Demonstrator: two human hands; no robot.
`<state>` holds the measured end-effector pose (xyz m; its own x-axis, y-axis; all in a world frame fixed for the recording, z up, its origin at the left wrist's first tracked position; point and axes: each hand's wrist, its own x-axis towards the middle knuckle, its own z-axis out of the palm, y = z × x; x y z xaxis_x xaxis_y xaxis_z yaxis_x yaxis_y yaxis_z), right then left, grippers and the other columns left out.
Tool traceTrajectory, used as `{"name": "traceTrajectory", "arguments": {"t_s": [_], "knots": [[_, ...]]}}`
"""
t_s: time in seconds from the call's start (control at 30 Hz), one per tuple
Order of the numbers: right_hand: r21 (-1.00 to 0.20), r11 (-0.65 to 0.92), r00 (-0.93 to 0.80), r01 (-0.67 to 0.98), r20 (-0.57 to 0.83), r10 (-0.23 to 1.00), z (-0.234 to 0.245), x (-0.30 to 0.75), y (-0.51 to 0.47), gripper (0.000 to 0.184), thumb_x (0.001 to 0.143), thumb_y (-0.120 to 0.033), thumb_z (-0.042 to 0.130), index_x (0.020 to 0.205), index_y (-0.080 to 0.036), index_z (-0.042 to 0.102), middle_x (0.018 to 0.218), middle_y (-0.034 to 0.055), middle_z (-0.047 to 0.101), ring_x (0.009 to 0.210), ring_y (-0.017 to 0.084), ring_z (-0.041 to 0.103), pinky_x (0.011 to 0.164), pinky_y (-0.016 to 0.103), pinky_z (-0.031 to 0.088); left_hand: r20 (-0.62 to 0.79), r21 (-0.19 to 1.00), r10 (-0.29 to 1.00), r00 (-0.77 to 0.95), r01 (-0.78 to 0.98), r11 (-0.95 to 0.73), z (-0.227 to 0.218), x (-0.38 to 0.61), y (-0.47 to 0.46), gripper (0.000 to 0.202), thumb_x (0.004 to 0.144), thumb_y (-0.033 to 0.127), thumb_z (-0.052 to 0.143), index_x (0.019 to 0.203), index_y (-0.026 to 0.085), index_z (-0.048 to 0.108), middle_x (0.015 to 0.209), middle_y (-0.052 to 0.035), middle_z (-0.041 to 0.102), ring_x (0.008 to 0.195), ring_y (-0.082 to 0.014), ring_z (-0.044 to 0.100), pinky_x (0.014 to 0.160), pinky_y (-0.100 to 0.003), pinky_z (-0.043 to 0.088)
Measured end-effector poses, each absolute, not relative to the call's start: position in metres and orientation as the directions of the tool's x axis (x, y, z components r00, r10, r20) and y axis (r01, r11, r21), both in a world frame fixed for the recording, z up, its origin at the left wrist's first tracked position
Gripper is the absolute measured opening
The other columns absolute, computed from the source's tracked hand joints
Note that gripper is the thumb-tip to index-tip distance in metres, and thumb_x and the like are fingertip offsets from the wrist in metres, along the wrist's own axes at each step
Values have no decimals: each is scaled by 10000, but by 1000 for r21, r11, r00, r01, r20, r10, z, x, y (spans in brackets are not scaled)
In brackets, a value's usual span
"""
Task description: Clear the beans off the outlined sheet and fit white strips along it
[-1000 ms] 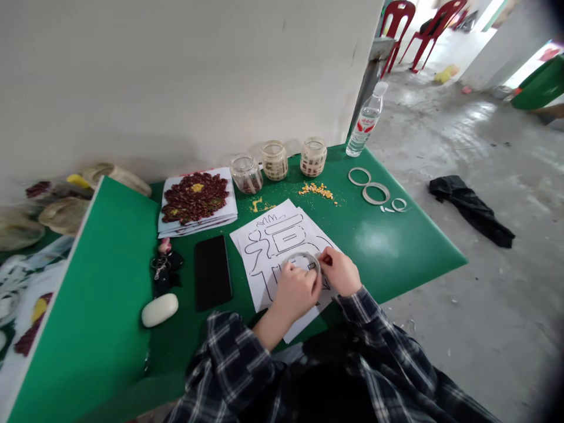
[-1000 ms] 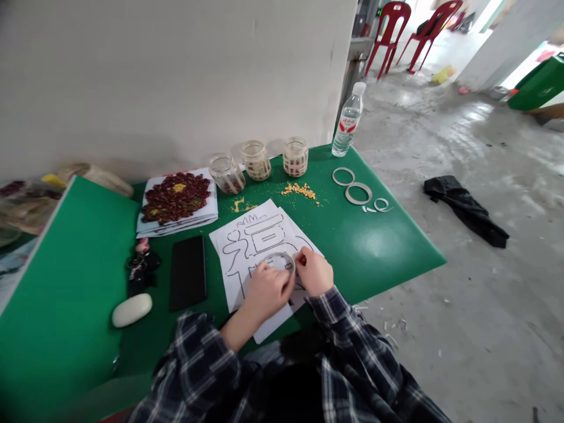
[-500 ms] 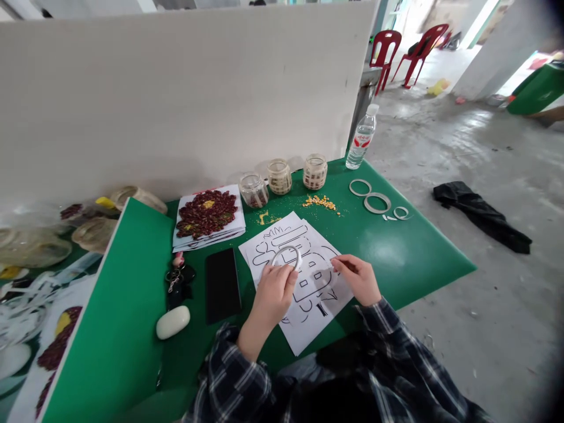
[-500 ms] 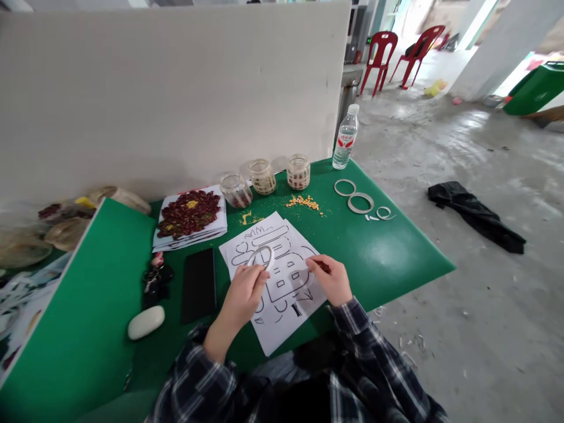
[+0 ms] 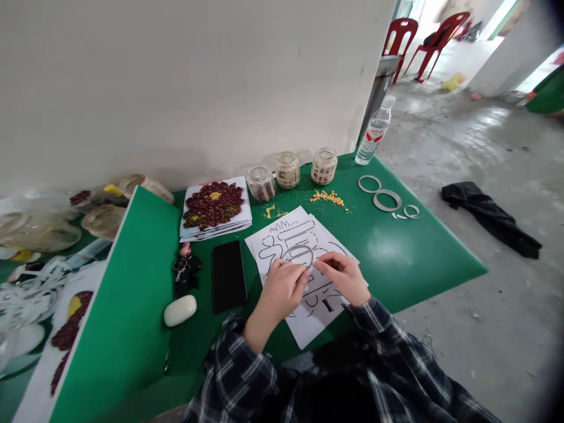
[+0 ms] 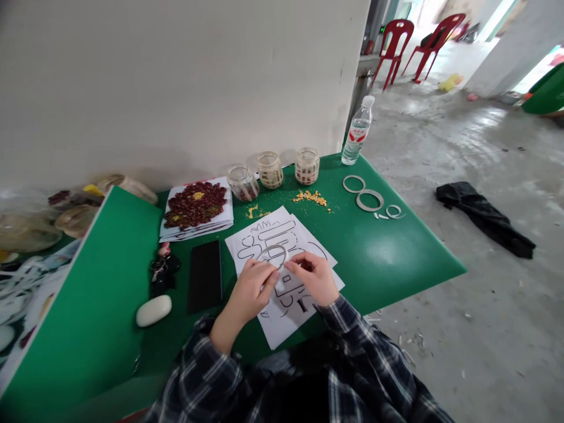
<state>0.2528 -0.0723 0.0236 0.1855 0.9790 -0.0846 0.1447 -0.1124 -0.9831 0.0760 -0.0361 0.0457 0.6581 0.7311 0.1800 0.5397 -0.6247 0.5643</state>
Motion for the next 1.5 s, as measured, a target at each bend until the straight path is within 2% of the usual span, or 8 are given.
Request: {"name": "traceTrajectory", "arguments": {"t_s": [0.17, 0.3, 0.5, 0.63, 0.8, 1.2, 1.4, 1.5], "knots": [[-973, -120, 192, 198, -82, 978, 21, 252, -74, 322, 811, -505, 617, 770, -186, 611, 642, 1, 564, 566, 129, 464, 519, 254, 379, 190, 463, 761, 620, 627, -626, 46, 77, -37, 326, 973, 267, 348, 685, 205, 487, 644, 5, 574, 648, -152, 510, 735, -334, 338], [-929, -156, 280, 335, -60, 958, 13, 253, -81, 295, 859, -474, 558, 771, -194, 581, 607, -7, 541, 550, 135, 469, 526, 262, 385, 177, 368, 790, 587, 704, -607, 40, 78, -37, 335, 963, 276, 378, 680, 205, 542, 615, 0, 608, 635, -163, 546, 719, -351, 328], [-725, -154, 245, 671, 21, 969, -7, 251, -91, 238, 912, -387, 482, 815, -190, 575, 739, 36, 605, 621, 161, 542, 608, 286, 403, 130, 212, 787, 604, 758, -617, 25, 83, -43, 333, 947, 278, 396, 704, 192, 607, 621, -39, 639, 658, -207, 586, 741, -392, 337], [-615, -150, 225, 774, 47, 973, -13, 248, -91, 215, 930, -335, 453, 832, -190, 578, 791, 42, 620, 662, 166, 563, 633, 283, 392, 93, 152, 787, 610, 772, -617, 18, 88, -46, 351, 942, 273, 390, 702, 180, 629, 613, -63, 638, 651, -228, 596, 734, -407, 355], [-566, -150, 212, 811, 46, 976, -14, 247, -90, 193, 926, -307, 463, 822, -197, 582, 800, 41, 626, 682, 170, 569, 634, 279, 377, 66, 143, 793, 606, 781, -608, 18, 92, -48, 352, 932, 264, 398, 697, 174, 644, 595, -69, 637, 637, -232, 604, 731, -413, 372], [-561, -167, 231, 811, 45, 972, -13, 244, -89, 192, 923, -321, 465, 800, -204, 554, 783, 34, 617, 677, 168, 559, 631, 279, 370, 94, 122, 801, 592, 791, -599, 15, 94, -48, 343, 922, 270, 416, 688, 183, 652, 579, -54, 644, 610, -204, 603, 741, -405, 381], [-622, -229, 293, 749, 2, 956, -12, 249, -86, 161, 873, -362, 507, 824, -215, 466, 660, -1, 571, 601, 174, 550, 576, 278, 361, 87, 122, 797, 597, 788, -603, 15, 94, -48, 365, 928, 268, 401, 684, 182, 659, 572, -57, 639, 594, -206, 601, 731, -408, 387], [-683, -225, 286, 695, -25, 958, -12, 254, -85, 120, 876, -332, 487, 851, -216, 470, 673, -1, 607, 615, 173, 581, 591, 277, 386, 95, 126, 793, 601, 783, -609, 16, 94, -48, 370, 932, 268, 395, 677, 188, 650, 560, -48, 628, 588, -199, 597, 729, -405, 386]]}}
